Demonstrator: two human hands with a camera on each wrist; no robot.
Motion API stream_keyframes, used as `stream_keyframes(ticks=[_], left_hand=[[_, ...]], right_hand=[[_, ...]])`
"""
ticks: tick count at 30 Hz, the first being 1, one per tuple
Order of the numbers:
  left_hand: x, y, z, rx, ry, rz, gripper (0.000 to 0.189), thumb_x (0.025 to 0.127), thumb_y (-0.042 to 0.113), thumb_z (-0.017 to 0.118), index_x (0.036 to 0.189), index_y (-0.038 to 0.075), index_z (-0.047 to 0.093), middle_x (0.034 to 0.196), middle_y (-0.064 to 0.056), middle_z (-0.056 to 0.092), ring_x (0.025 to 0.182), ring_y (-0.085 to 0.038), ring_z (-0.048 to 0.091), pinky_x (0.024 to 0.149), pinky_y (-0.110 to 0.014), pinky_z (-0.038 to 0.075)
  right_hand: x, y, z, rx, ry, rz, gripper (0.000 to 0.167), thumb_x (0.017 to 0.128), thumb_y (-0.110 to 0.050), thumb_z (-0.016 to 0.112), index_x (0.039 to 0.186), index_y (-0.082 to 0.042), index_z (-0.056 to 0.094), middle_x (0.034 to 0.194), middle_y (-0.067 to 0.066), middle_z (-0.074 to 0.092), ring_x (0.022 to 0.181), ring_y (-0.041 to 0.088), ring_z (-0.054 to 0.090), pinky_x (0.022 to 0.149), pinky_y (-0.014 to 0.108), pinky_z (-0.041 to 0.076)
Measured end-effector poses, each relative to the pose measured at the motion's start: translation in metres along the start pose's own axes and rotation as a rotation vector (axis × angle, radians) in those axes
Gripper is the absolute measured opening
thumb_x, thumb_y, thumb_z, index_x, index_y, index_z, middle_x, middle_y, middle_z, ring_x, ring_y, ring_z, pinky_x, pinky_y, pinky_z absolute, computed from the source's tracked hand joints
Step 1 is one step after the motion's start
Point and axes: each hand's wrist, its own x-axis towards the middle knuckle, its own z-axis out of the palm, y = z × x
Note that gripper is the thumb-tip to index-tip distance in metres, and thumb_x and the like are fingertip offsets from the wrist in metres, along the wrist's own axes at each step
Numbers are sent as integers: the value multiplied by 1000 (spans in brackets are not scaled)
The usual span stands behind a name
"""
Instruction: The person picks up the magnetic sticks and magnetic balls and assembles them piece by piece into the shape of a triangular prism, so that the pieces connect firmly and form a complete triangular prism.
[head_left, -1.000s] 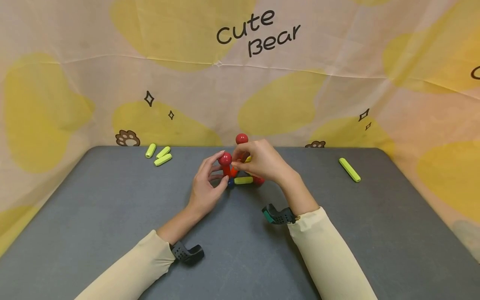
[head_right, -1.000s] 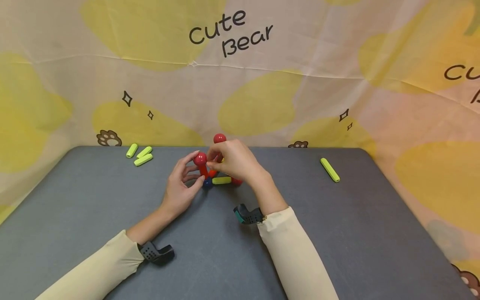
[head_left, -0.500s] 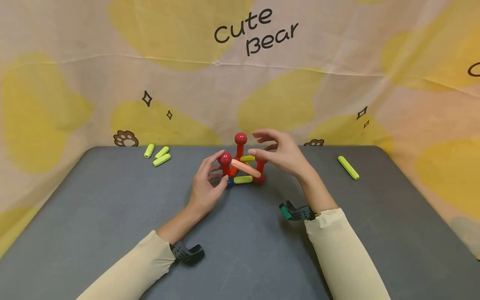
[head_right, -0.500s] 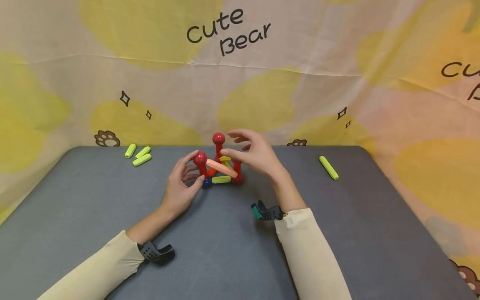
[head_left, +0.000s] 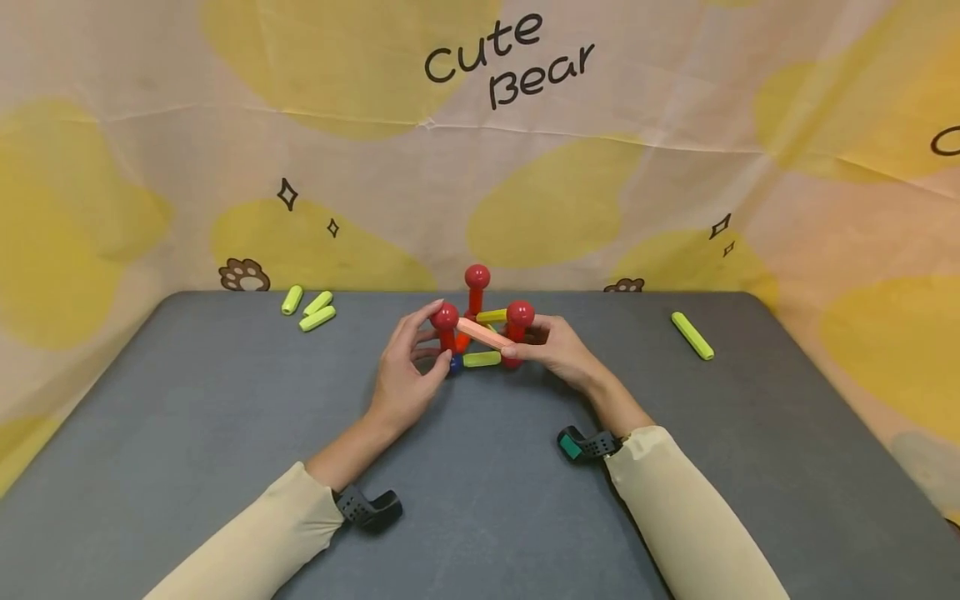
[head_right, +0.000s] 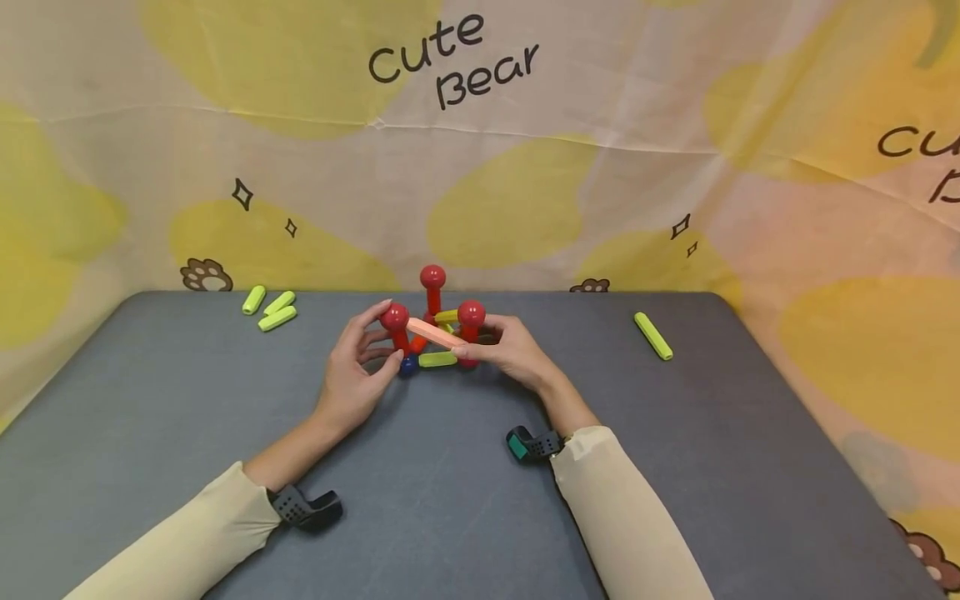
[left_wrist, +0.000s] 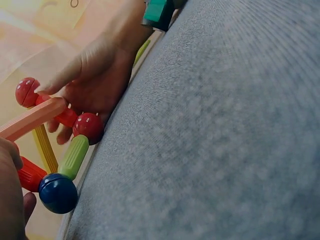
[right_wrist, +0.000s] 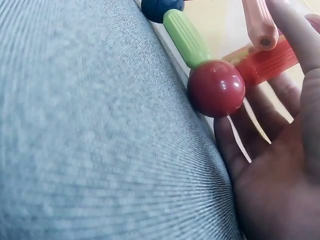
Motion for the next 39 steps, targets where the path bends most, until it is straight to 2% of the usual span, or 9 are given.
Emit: stream_keyframes(ticks=[5, 14, 21, 27, 32, 35, 39], left_hand=[[0, 2, 0, 2, -6, -5, 71, 86, -8, 72, 148, 15, 48, 138, -12, 56, 115, -28, 68, 90, -47, 60], [0, 2, -1, 6, -1, -9, 70, 86, -7, 72, 148, 16, 49, 138, -11, 56, 114, -30, 68, 90, -47, 60], [0, 1, 0, 7, -6, 1, 69, 86, -7, 71, 148, 15, 49, 138, -11, 56, 115, -29, 68, 88, -47, 61], [0, 3, 0, 17, -12, 4, 69, 86, -7, 71, 148, 15, 50, 139, -11, 57, 115, -29, 67, 88, -47, 61], [0, 3, 0, 22, -40, 16, 70, 88, -5, 69, 151, 15, 47, 143, -12, 57, 115, -30, 66, 88, -46, 61], [0, 2, -1, 17, -56, -4, 74, 88, -5, 68, 154, 15, 42, 143, -13, 59, 114, -30, 66, 90, -48, 60], [0, 0, 0, 25, -91, -89, 71, 89, -2, 69, 153, 12, 42, 130, -15, 67, 112, -29, 67, 94, -49, 58]], right_hand=[[-1, 2, 2, 11, 5, -15, 30, 89, -11, 77, 117, -2, 72, 108, 11, 74, 93, 21, 63, 82, 27, 54], [0, 4, 7, -12, 39, -47, 25, 87, -10, 79, 111, -2, 73, 99, 2, 75, 86, 16, 63, 76, 25, 54], [-1, 3, 7, -6, 38, -42, 28, 85, -6, 80, 111, 0, 73, 101, 9, 75, 89, 17, 65, 78, 25, 54], [-1, 5, 7, -20, 43, -26, 28, 84, -8, 81, 111, -2, 74, 101, 13, 74, 84, 19, 64, 75, 26, 54], [-2, 6, 7, -20, 39, -45, 30, 83, -6, 82, 112, -2, 73, 101, 13, 74, 85, 20, 64, 77, 27, 54], [-2, 5, 6, -18, 41, -55, 32, 83, -6, 82, 113, -2, 73, 103, 15, 74, 86, 20, 64, 79, 27, 53], [-2, 5, 6, -5, 80, -45, 40, 80, -5, 83, 119, -1, 71, 112, 20, 73, 91, 20, 67, 81, 26, 55]])
